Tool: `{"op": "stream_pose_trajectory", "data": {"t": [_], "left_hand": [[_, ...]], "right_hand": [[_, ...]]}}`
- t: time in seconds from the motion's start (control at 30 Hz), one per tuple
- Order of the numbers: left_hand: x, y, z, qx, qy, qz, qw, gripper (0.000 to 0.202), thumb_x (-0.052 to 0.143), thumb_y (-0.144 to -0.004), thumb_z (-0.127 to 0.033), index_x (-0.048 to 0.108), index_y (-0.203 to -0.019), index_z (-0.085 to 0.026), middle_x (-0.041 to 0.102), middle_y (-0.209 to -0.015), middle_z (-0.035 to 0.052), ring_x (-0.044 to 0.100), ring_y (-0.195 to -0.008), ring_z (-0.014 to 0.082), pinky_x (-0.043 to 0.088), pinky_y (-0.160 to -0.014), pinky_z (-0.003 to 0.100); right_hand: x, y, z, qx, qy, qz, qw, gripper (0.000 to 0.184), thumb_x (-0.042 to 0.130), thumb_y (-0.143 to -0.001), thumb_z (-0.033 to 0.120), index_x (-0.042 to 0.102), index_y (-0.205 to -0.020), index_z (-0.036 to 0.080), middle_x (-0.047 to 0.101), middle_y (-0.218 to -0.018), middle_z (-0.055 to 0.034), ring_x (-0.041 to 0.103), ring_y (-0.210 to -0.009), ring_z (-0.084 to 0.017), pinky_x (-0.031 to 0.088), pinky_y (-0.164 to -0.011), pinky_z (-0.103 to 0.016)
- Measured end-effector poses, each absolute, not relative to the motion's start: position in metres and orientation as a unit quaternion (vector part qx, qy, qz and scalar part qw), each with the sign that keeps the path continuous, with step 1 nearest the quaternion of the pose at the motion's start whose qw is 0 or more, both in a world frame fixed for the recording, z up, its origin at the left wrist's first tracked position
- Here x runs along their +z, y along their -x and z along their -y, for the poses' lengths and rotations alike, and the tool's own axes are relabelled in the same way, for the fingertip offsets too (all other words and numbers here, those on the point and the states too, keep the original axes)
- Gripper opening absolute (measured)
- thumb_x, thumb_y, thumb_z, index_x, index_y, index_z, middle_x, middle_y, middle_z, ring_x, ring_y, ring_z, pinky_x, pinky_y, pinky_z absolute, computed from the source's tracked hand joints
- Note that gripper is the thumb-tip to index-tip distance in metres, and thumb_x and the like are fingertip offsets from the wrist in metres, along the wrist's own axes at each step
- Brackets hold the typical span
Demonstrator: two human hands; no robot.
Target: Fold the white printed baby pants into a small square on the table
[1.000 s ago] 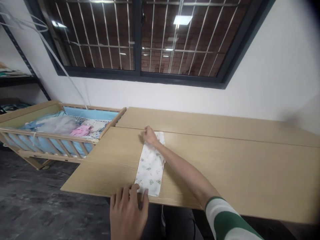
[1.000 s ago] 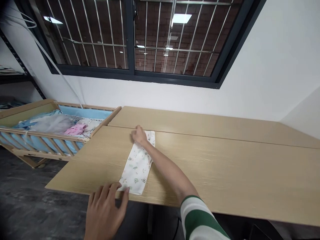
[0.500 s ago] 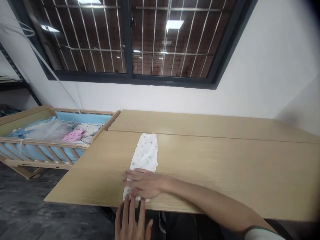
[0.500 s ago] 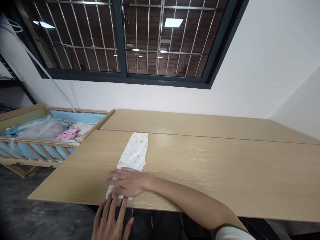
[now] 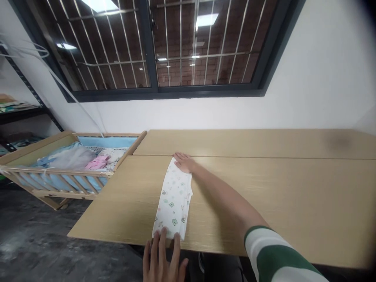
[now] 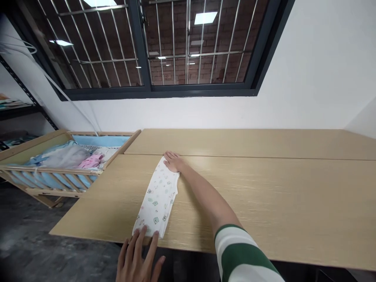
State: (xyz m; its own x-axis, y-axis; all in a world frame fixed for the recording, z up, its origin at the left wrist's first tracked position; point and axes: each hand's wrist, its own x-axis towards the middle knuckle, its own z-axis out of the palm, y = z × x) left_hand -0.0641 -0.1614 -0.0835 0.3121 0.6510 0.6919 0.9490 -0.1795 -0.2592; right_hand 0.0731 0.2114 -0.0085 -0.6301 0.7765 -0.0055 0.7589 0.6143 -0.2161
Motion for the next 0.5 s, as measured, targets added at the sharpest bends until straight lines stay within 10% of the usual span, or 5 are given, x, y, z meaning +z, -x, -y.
{"op": "stream_pose_trajectory", "data": {"t": [0.27,0.5], "left_hand": [[-0.063,0.048,0.161,-0.251,0.770,0.529,0.253,0.041,0.057,-0.096,-0.039,0.061,-0.136,-0.027,0.070,-0.124,0.0099,0.066,-0.105,0.0280,0.050,-0.088,0.047],[-0.045,0.082,0.149,-0.338,0.795,0.477,0.164,0.028,0.044,-0.104,-0.026,0.065,-0.122,-0.020,0.072,-0.114,0.0069,0.065,-0.104,0.0220,0.048,-0.090,0.036]], "right_hand": [[0.018,-0.075,-0.158,-0.020,0.376,0.916,0.139,0.057,0.040,-0.099,0.025,0.039,-0.153,0.007,0.031,-0.163,-0.0211,0.028,-0.151,-0.032,0.020,-0.122,-0.050],[0.051,-0.124,-0.002,0.175,0.258,0.942,0.122,0.036,0.041,-0.105,0.036,0.069,-0.112,0.015,0.073,-0.103,-0.0108,0.068,-0.095,-0.021,0.052,-0.088,-0.035]]}}
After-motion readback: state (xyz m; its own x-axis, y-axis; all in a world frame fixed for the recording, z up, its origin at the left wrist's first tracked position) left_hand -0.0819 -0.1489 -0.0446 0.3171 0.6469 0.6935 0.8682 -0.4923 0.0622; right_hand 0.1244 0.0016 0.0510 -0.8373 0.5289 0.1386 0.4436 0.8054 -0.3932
